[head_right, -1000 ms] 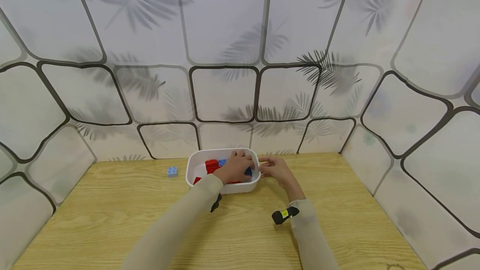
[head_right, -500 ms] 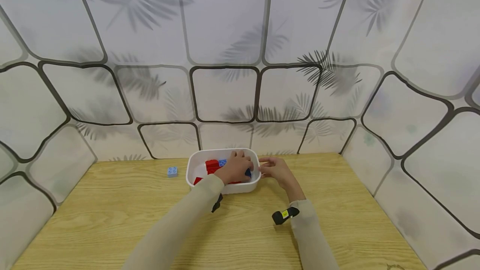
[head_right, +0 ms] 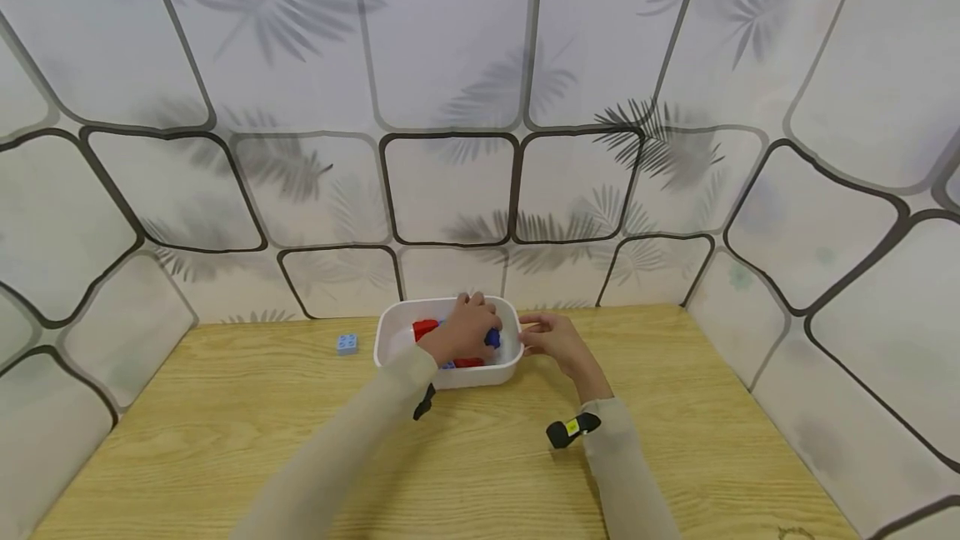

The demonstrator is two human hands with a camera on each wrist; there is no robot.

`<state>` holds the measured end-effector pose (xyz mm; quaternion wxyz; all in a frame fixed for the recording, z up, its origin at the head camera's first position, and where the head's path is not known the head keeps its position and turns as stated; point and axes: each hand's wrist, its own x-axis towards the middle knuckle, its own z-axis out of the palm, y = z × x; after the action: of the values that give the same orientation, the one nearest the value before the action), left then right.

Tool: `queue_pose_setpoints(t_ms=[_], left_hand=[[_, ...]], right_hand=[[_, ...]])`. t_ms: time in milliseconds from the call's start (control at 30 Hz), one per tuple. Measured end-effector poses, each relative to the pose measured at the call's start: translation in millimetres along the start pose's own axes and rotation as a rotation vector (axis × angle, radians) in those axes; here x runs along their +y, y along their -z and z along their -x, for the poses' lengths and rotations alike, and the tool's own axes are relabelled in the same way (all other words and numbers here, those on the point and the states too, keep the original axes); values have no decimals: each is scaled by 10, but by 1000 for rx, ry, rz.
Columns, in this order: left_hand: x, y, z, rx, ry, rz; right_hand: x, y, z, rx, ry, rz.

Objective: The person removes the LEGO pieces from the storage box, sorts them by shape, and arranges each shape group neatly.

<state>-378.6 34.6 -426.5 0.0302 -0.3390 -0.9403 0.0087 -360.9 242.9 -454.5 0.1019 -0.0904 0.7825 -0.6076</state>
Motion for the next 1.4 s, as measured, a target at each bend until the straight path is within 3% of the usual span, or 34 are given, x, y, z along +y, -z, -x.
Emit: queue_pose_setpoints(t_ms=[300, 533, 867, 1133, 1400], left_hand=[[-180, 175, 230, 130, -23, 67], [-396, 339, 489, 251, -36, 122], [-835, 443, 917, 359, 79, 297], [-1199, 372, 1377, 409, 154, 276], [-1616, 102, 1812, 481, 203, 202]], right_hand=[[-13, -19, 9, 6, -16, 10], [-6, -5, -21, 29, -36, 8], [-7, -20, -4, 15, -19, 25], [-17, -45, 13, 0, -19, 33], [-21, -31, 14, 9, -20, 45]])
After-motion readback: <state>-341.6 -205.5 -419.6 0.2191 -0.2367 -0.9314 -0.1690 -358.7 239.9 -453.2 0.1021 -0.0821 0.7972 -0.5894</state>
